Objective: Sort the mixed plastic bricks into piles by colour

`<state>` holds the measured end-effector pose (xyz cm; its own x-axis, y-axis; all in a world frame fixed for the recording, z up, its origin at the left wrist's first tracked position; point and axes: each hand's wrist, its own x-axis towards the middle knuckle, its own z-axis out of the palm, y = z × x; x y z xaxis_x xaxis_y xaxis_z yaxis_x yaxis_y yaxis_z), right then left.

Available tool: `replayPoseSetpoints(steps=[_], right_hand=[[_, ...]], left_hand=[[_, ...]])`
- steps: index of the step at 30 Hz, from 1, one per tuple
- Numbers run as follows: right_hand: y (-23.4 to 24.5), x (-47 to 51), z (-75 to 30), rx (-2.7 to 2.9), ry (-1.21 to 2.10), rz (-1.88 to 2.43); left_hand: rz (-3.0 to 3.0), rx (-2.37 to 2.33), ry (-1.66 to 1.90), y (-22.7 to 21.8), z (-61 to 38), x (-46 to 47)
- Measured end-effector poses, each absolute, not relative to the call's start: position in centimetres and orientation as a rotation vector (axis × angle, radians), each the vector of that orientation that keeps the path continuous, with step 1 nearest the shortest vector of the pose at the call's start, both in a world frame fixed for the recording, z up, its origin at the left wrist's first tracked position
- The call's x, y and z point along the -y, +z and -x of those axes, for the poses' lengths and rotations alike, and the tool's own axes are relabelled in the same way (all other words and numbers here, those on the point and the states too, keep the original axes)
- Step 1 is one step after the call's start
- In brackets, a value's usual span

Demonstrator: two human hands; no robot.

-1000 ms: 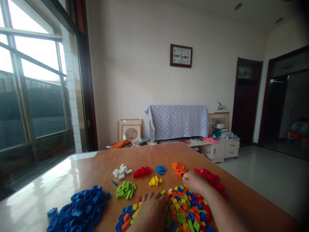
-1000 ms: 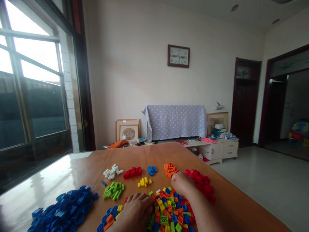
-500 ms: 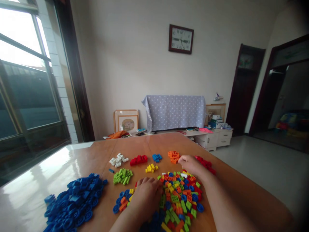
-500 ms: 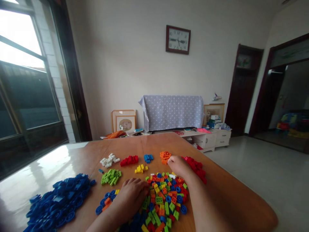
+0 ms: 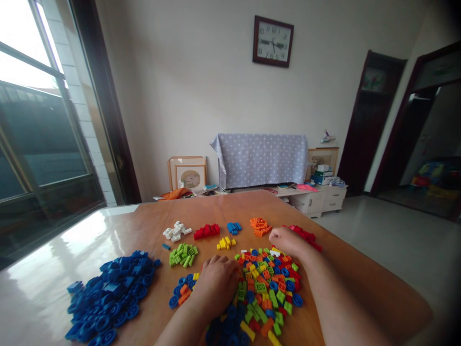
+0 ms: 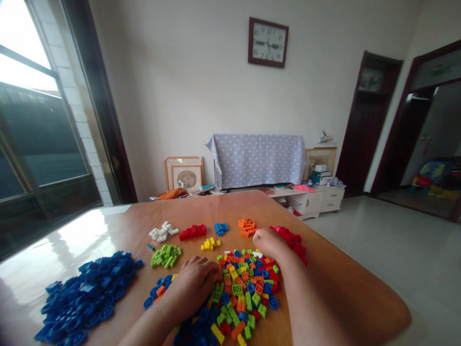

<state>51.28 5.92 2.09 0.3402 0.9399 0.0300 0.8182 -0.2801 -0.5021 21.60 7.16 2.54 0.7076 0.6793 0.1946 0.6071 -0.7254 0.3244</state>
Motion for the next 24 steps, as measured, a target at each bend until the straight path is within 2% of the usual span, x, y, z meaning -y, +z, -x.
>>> replayPoseSetpoints(steps=[9, 24], right_hand=[[-0.3, -6.4, -51.9, 1.732, 0.598, 2.081], [-0.7, -6.8, -51.1, 1.696, 0.646, 2.044]], left_hand=[[-2.633, -1.009, 0.442, 2.6, -21.3, -6.8], [-2.615, -0.997, 0.42, 3.1, -21.0, -6.6]])
